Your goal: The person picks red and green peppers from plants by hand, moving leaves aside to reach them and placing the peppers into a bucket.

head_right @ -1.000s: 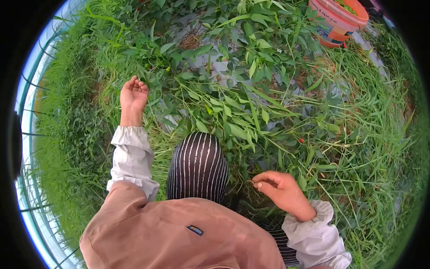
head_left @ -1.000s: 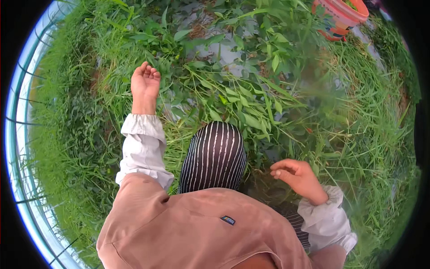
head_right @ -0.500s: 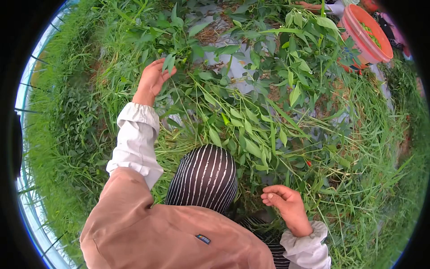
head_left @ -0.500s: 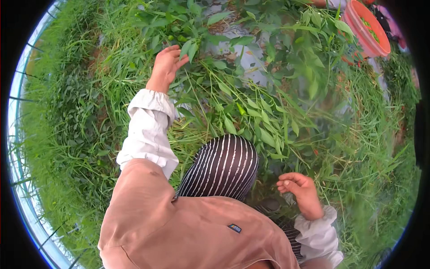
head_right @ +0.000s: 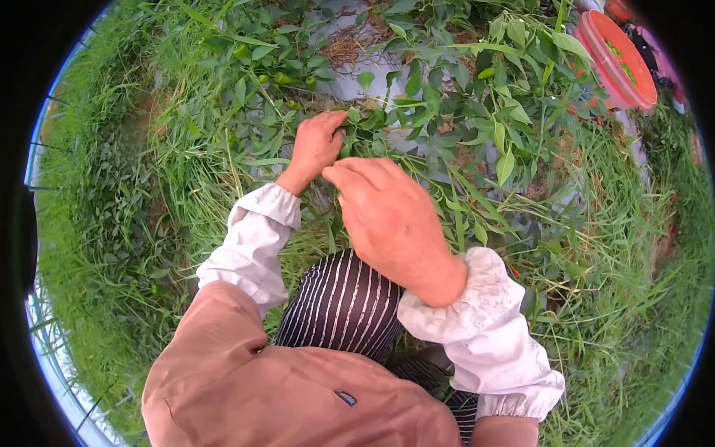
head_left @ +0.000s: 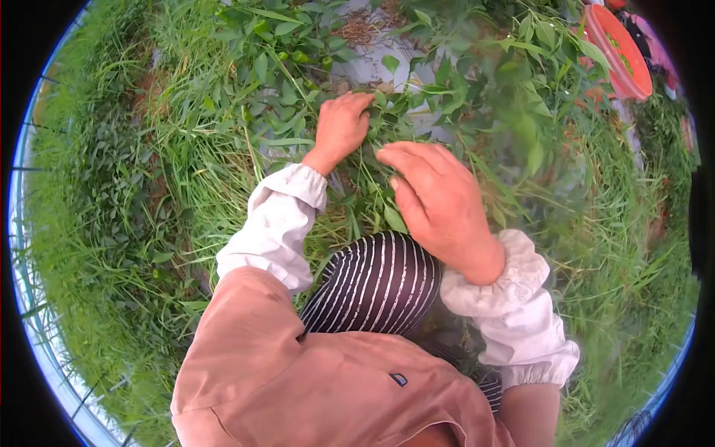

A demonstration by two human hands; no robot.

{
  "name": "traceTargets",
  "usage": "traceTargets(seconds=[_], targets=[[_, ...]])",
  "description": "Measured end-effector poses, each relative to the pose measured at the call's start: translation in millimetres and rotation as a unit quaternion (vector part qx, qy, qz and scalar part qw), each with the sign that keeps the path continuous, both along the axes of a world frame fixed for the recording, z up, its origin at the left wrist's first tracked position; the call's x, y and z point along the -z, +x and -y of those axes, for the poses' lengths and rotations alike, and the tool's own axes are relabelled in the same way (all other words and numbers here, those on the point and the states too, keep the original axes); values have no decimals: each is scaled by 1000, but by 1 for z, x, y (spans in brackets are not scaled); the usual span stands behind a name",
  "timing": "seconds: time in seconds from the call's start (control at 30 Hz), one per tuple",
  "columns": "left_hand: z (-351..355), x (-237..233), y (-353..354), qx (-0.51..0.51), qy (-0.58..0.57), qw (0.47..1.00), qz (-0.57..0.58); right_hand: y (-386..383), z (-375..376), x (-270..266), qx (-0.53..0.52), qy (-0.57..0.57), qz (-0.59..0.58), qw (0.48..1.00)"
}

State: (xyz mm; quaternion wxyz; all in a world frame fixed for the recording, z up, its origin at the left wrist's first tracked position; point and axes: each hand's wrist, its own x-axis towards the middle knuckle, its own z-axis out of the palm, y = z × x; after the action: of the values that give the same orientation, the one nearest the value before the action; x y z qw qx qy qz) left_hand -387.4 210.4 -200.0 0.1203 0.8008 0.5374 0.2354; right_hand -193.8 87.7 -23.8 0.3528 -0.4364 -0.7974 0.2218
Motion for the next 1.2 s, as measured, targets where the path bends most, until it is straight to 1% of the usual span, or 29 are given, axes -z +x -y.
traceTargets(seconds=[0.03,0.07,0.1,0.13,0.17,0.2,0.23,0.27,0.3,0.33,0.37,0.4,0.43,0.5,0.53,0.6,0.63,0.7,0.73,0.8,0.93,1.0,1.03,1.07,1.13,1.2], targets=[[6,15,-4,20,-43,996,73,-15,-24,12,-20,85,63,994],[12,24,-6,38,-86,985,147,-25,-42,26,-41,169,126,977],[18,11,-6,38,-88,985,146,-32,-52,48,-40,167,125,977],[20,-17,-4,39,-107,991,73,-39,-59,76,7,140,174,975],[20,-32,-4,39,-125,991,-1,-44,-63,99,54,113,222,967],[15,-24,-10,39,-125,991,-2,-43,-60,116,54,113,220,967],[11,-7,-22,48,-147,984,92,-38,-54,131,40,-12,242,969],[9,3,-30,54,-169,966,187,-34,-48,144,24,-137,261,955],[4,-18,-30,-35,-293,896,332,-32,-40,158,21,-140,260,955],[-1,-40,-29,-140,-322,818,455,-30,-31,170,14,-107,289,951],[-9,-47,-35,-174,-311,766,535,-31,-25,175,9,-72,317,946],[-21,-48,-44,-206,-296,705,610,-34,-24,173,8,-73,317,946],[-32,-44,-49,-207,-295,706,610,-34,-23,169,11,-81,315,946],[-55,-28,-61,-264,-325,602,680,-39,-23,161,20,-86,315,945],[-62,-23,-59,-263,-326,602,680,-40,-21,162,22,-86,315,945],[-76,-24,-45,-344,-203,628,668,-40,-19,167,25,-82,315,945],[-83,-25,-38,-342,-203,629,668,-38,-16,170,27,-82,315,945],[-97,-29,-25,-399,-110,595,689,-31,-12,171,34,-86,292,952],[-105,-32,-22,-396,-109,596,690,-30,-11,172,36,-84,292,952],[-115,-31,-19,-448,-112,581,670,-28,-10,172,39,-92,279,955],[-102,-41,-21,-480,-137,575,649,-26,-9,174,50,-92,271,957],[-83,-41,-31,-415,-173,671,589,-23,-10,177,54,-93,260,960],[-75,-40,-39,-388,-176,726,540,-22,-10,178,53,-97,259,960],[-70,-41,-46,-390,-179,726,538,-20,-10,176,52,-102,245,963],[-62,-46,-60,-395,-181,826,360,-19,-10,174,49,-108,232,965],[-59,-48,-72,-397,-194,822,359,-19,-11,174,51,-106,227,967]])
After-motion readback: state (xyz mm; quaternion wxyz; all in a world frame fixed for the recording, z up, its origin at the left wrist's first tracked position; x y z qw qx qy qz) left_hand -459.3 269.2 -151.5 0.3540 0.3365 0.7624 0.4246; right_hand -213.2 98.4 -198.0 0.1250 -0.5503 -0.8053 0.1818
